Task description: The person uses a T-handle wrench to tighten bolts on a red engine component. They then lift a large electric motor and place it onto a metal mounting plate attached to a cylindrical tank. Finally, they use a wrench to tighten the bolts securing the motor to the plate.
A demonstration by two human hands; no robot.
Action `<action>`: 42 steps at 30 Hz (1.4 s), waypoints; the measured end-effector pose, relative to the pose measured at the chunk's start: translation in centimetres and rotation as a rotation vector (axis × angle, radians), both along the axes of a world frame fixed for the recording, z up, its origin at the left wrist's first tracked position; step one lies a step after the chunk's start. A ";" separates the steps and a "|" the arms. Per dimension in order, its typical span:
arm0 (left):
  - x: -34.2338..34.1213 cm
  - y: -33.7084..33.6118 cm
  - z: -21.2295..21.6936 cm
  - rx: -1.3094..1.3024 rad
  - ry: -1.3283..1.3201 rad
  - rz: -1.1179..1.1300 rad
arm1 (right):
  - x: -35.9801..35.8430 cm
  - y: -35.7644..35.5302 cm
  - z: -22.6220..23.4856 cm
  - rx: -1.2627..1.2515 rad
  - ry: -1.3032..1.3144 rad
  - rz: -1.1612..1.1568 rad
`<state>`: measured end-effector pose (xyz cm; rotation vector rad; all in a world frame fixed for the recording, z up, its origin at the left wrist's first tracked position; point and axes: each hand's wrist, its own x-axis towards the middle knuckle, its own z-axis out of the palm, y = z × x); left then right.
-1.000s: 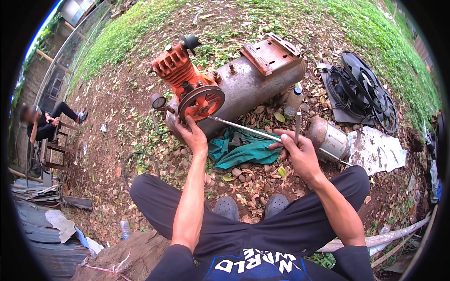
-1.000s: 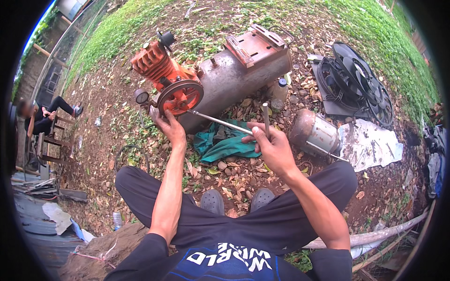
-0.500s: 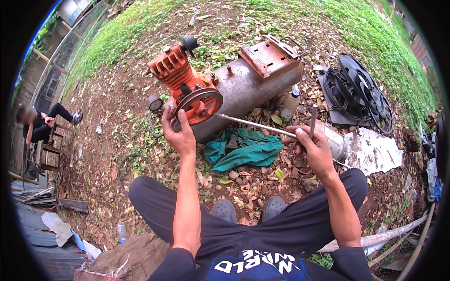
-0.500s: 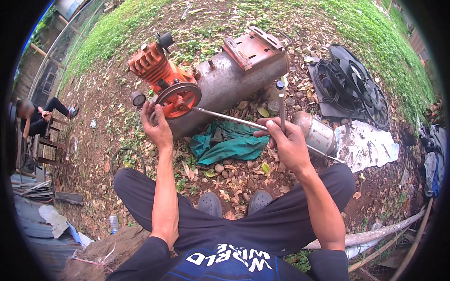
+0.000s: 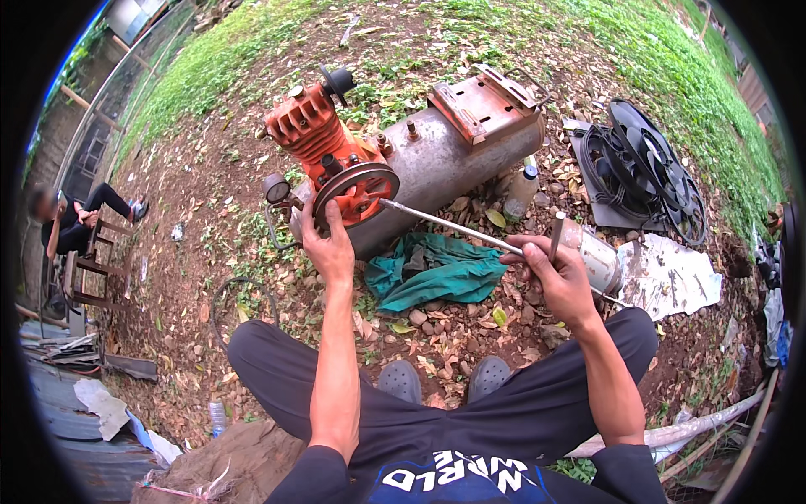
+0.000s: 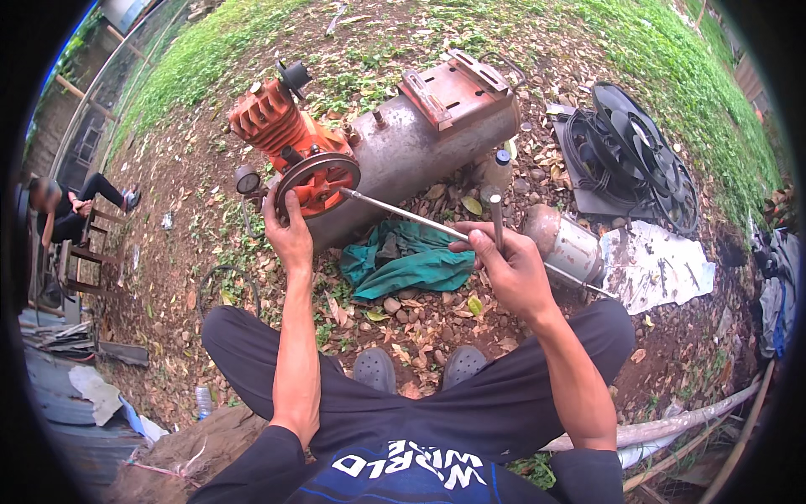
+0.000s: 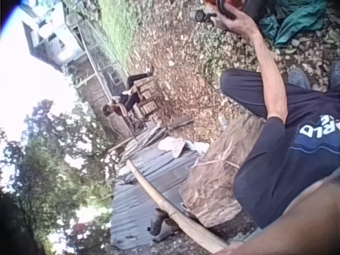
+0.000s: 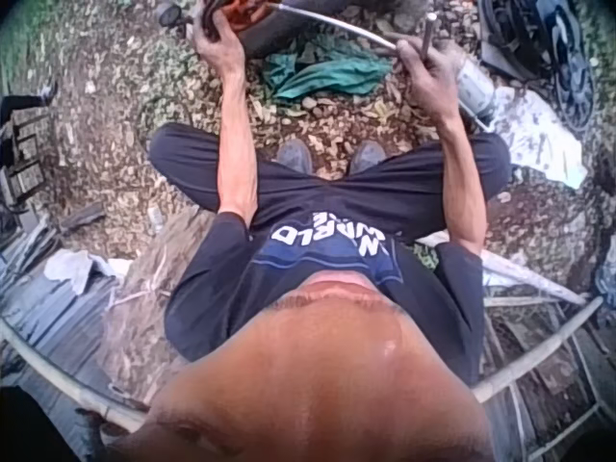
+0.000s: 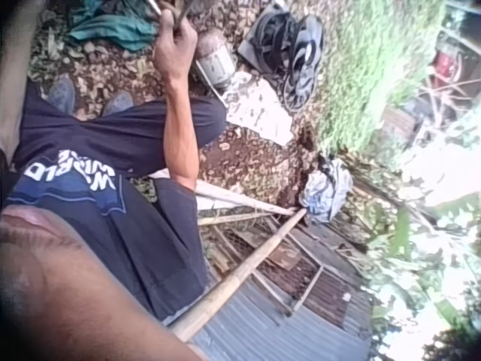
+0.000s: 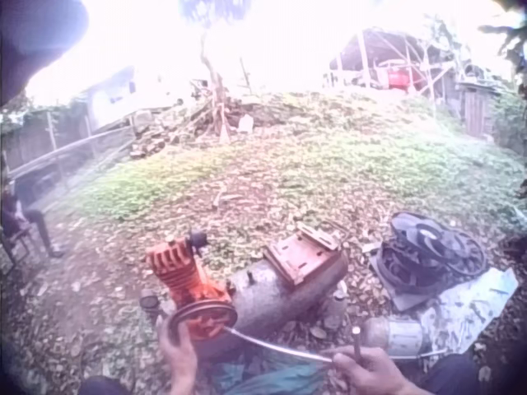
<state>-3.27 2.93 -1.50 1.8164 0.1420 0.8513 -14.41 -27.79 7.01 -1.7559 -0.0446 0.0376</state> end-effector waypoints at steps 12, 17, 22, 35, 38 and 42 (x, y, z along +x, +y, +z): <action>0.9 0.1 -6.1 -0.187 0.083 0.036 | -0.1 0.6 -0.5 -0.068 -0.078 -0.013; 0.4 -1.8 -8.4 -0.857 0.284 -0.325 | -0.6 2.0 -1.5 -0.121 -0.159 -0.033; 0.3 -3.3 -8.6 -1.026 0.334 -0.565 | -1.0 3.5 -2.6 -0.154 -0.219 -0.031; 0.4 -2.3 -8.7 -0.959 0.082 -0.249 | -2.0 5.7 -6.0 -0.326 -0.450 -0.057; 0.5 -2.3 -8.3 -0.970 0.100 -0.268 | -1.9 5.7 -5.7 -0.329 -0.472 -0.045; 0.5 -2.8 -7.5 -0.951 0.162 -0.256 | -1.7 5.6 -6.5 -0.349 -0.539 -0.033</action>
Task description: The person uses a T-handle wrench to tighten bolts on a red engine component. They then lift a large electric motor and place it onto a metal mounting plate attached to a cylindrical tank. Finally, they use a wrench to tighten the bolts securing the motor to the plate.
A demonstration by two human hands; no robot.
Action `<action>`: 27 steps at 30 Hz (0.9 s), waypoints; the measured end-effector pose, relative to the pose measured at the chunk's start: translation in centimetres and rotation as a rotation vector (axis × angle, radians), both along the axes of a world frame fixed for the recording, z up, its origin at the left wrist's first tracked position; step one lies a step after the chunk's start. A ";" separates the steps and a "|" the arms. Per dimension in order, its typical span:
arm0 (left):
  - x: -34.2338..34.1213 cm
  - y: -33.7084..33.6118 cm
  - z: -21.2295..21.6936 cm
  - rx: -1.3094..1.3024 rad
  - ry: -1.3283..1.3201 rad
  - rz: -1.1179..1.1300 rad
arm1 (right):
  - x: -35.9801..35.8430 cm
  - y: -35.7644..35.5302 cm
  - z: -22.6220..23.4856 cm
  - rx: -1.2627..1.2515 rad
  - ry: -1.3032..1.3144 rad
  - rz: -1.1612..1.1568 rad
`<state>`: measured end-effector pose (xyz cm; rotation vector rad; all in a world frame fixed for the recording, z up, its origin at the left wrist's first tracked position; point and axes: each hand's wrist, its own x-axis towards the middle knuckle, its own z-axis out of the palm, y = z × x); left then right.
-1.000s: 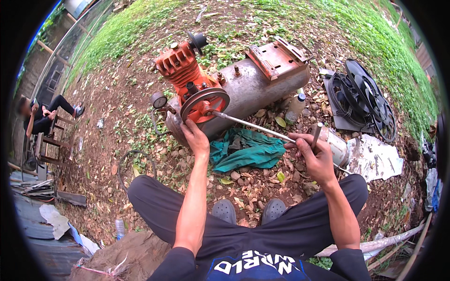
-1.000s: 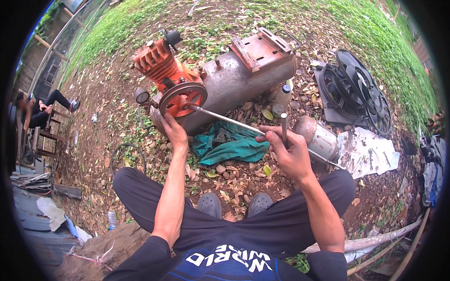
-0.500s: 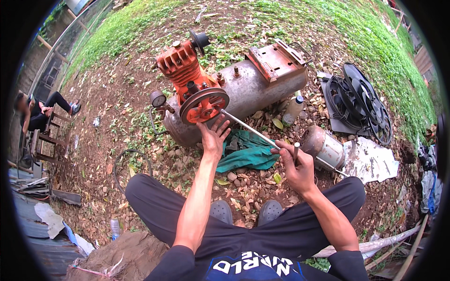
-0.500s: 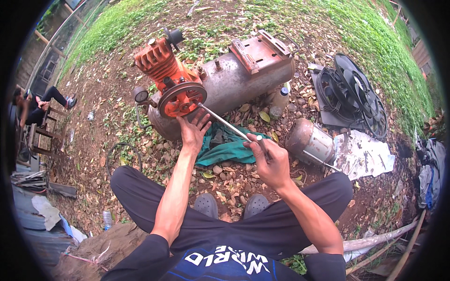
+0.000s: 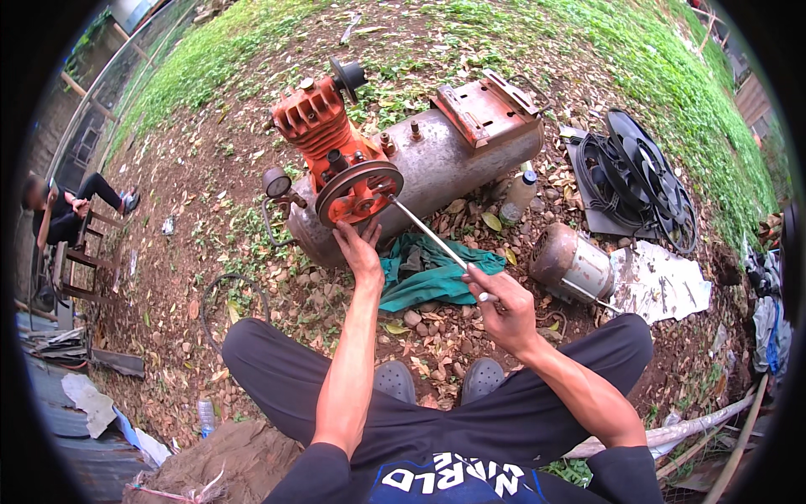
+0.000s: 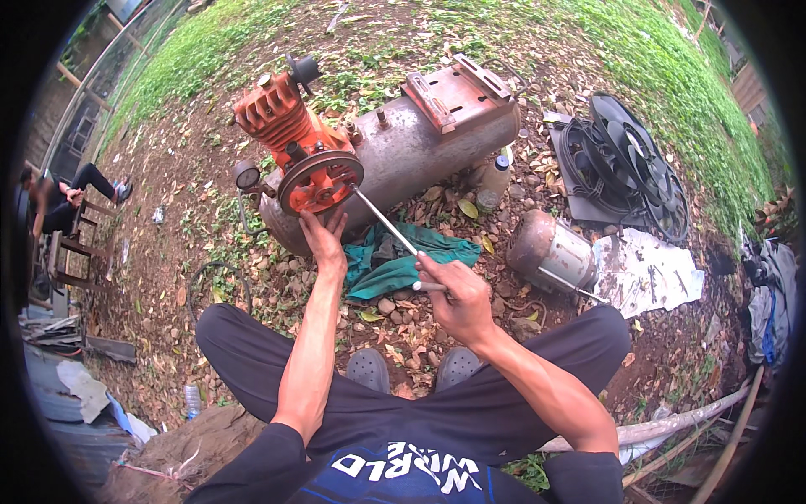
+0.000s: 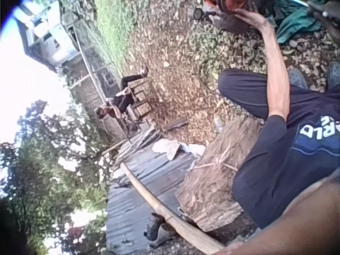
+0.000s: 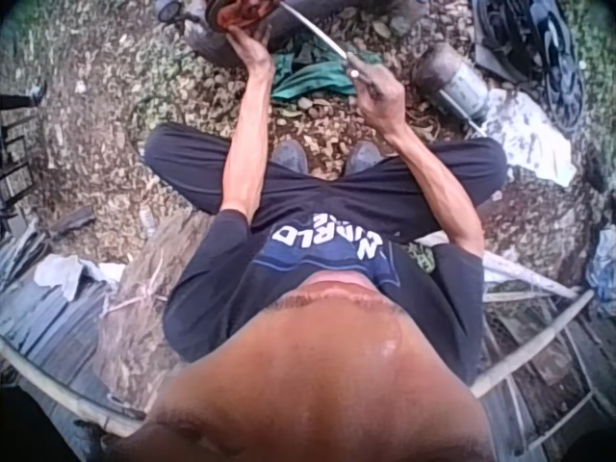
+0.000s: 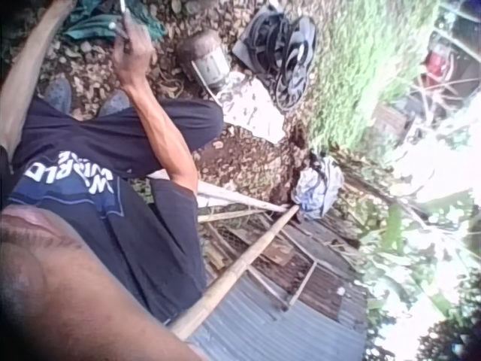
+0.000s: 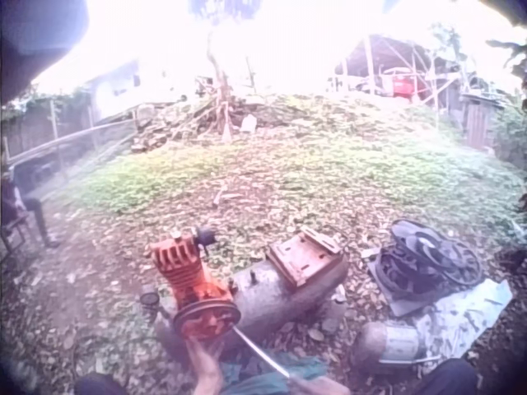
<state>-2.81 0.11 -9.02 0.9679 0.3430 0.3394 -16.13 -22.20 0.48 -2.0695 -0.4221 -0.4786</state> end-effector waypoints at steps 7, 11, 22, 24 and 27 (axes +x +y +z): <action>0.0 -0.2 0.4 0.290 0.022 0.203 | 0.8 -1.4 3.1 -0.108 -0.153 0.075; 0.5 1.8 0.8 0.600 -0.128 0.334 | 0.7 -3.6 5.4 -0.129 -0.148 0.111; 0.4 1.5 4.0 0.696 -0.217 0.352 | 0.9 -2.2 1.5 -0.137 -0.184 0.063; 0.3 1.1 4.3 0.717 -0.212 0.368 | 1.0 -1.2 0.3 -0.178 -0.173 0.065; 0.5 1.1 4.2 0.760 -0.194 0.410 | 1.5 0.4 -1.2 -0.124 -0.219 0.027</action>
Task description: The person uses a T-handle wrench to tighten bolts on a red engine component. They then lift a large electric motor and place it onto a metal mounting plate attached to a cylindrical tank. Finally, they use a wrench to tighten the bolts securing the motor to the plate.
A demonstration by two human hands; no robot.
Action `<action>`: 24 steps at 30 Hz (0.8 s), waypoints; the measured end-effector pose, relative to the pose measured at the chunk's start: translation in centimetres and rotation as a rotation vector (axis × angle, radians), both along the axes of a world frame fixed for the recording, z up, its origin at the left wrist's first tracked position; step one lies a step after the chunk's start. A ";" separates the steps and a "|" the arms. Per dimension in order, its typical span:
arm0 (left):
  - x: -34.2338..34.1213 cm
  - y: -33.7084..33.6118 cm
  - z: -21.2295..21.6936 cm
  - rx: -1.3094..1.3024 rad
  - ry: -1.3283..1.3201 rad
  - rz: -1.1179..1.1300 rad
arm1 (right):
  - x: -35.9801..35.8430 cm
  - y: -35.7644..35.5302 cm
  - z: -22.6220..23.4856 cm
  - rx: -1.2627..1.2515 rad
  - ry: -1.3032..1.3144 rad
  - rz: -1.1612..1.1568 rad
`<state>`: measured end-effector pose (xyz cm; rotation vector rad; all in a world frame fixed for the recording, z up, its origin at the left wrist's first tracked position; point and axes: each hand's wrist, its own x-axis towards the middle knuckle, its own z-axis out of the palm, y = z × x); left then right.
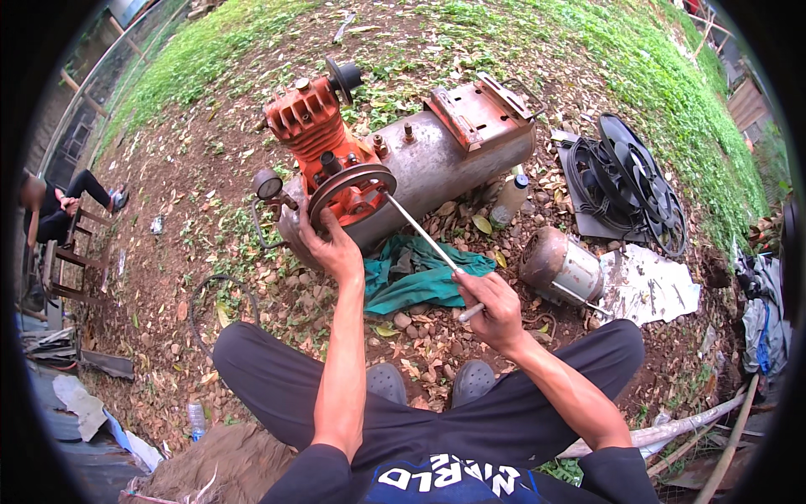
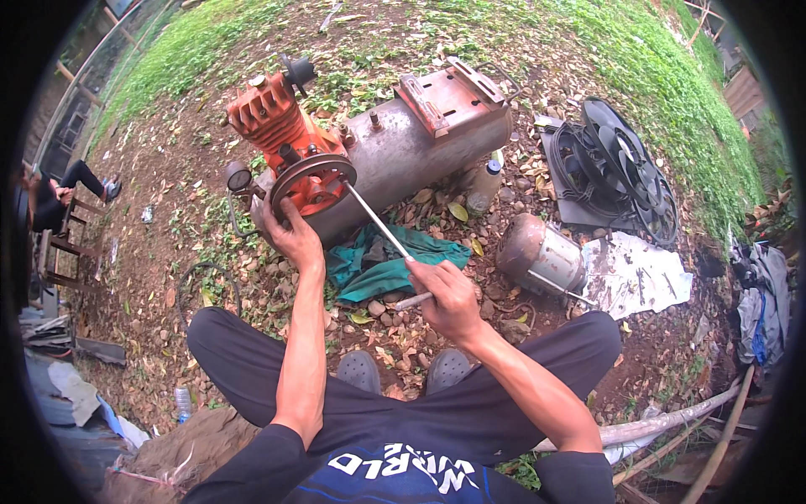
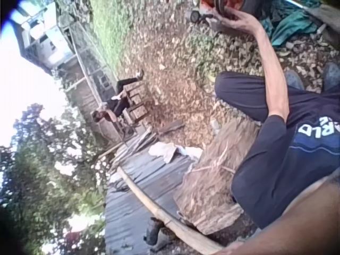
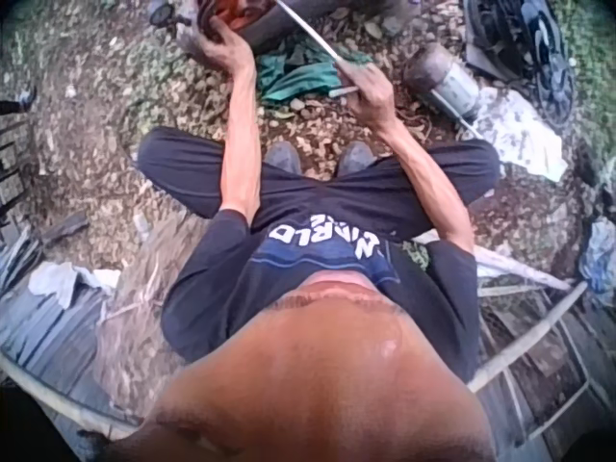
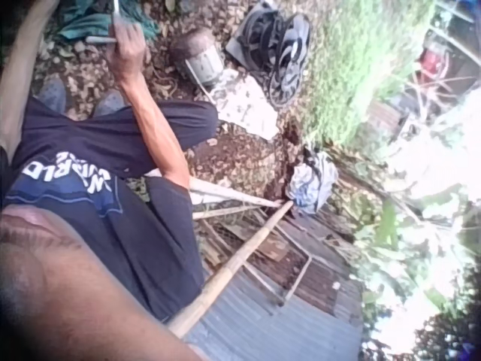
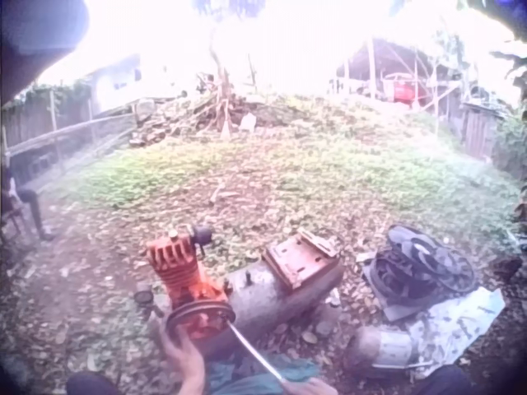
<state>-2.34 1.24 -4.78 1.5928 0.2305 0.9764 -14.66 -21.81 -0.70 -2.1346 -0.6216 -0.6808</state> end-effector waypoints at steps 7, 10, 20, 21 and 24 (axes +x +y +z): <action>0.4 0.2 -0.5 0.037 -0.021 0.053 | -0.7 2.1 -1.8 0.059 -0.002 -0.075; 0.4 -0.2 -0.3 0.019 -0.025 0.068 | -0.6 2.7 -1.5 0.033 0.007 -0.069; 0.6 -0.6 -0.7 -0.088 -0.043 0.033 | -2.1 4.7 -2.4 0.306 0.330 -0.193; 0.5 -0.7 -0.5 -0.098 -0.044 0.034 | -2.3 4.8 -2.4 0.405 0.420 -0.210; 0.1 -1.8 0.0 -0.245 -0.070 0.053 | -2.5 5.0 -2.4 0.400 0.441 -0.234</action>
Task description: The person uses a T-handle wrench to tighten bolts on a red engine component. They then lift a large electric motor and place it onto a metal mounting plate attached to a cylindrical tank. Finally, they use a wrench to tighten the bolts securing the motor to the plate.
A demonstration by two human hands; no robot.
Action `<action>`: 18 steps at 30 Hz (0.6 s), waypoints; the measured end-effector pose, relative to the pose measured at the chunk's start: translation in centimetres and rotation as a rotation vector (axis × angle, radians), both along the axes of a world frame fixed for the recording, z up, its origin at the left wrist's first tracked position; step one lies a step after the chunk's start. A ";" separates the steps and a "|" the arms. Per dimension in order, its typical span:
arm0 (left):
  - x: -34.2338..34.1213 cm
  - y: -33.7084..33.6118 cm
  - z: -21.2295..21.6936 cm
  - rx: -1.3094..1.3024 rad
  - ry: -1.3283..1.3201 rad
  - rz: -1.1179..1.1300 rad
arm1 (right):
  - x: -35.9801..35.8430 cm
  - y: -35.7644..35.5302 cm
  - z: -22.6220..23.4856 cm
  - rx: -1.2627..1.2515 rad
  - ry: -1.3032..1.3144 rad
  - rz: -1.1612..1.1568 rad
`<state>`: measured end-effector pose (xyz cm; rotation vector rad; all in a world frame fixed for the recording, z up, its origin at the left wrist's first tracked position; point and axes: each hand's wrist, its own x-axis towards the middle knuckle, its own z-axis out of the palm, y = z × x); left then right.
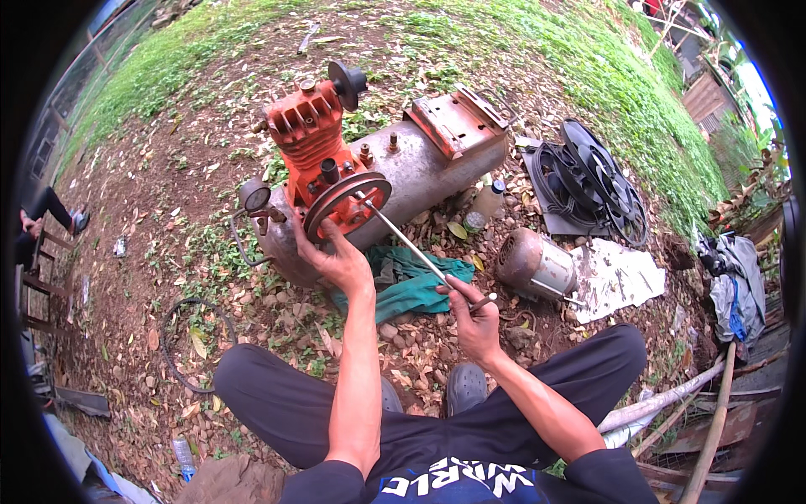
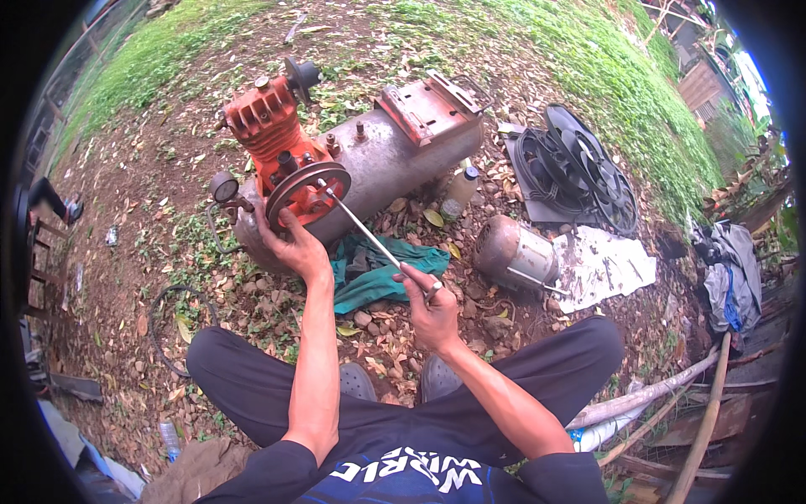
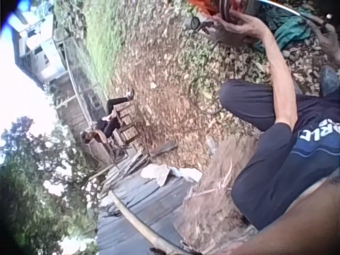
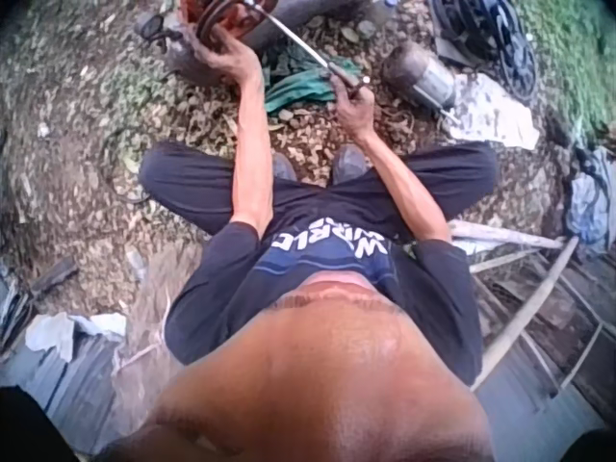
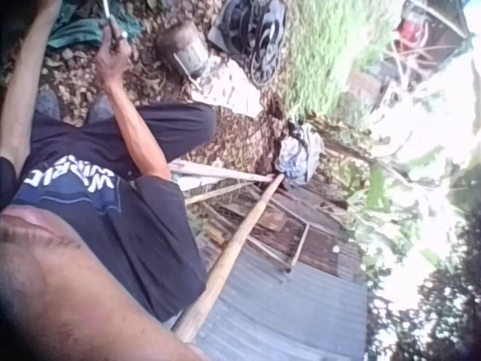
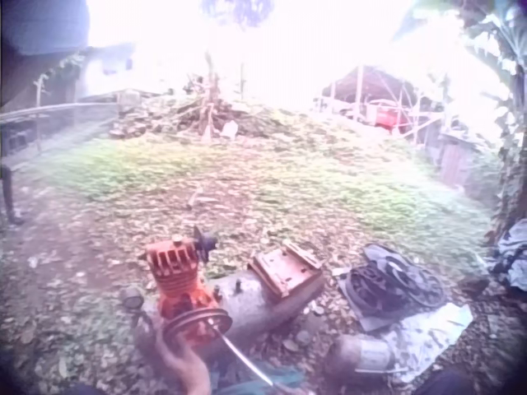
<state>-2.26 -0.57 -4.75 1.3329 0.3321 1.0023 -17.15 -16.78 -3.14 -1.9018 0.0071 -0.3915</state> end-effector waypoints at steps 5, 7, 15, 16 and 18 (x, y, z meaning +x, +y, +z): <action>-0.4 -1.9 -1.4 -0.476 0.233 0.074 | 0.4 0.5 1.3 -0.688 -0.237 -0.015; -1.9 -2.2 -2.7 -0.599 0.404 -0.304 | 0.1 0.3 0.6 -0.802 -0.188 -0.050; -5.4 -3.4 -0.4 -0.802 0.510 -1.236 | 0.5 -0.5 0.8 1.145 0.832 -0.048; -5.4 -3.2 -0.1 -0.840 0.505 -1.220 | 0.4 -0.2 1.7 1.033 0.836 -0.071; -5.4 -3.6 0.2 -0.922 0.494 -1.185 | -0.4 -0.2 2.5 0.804 0.842 -0.119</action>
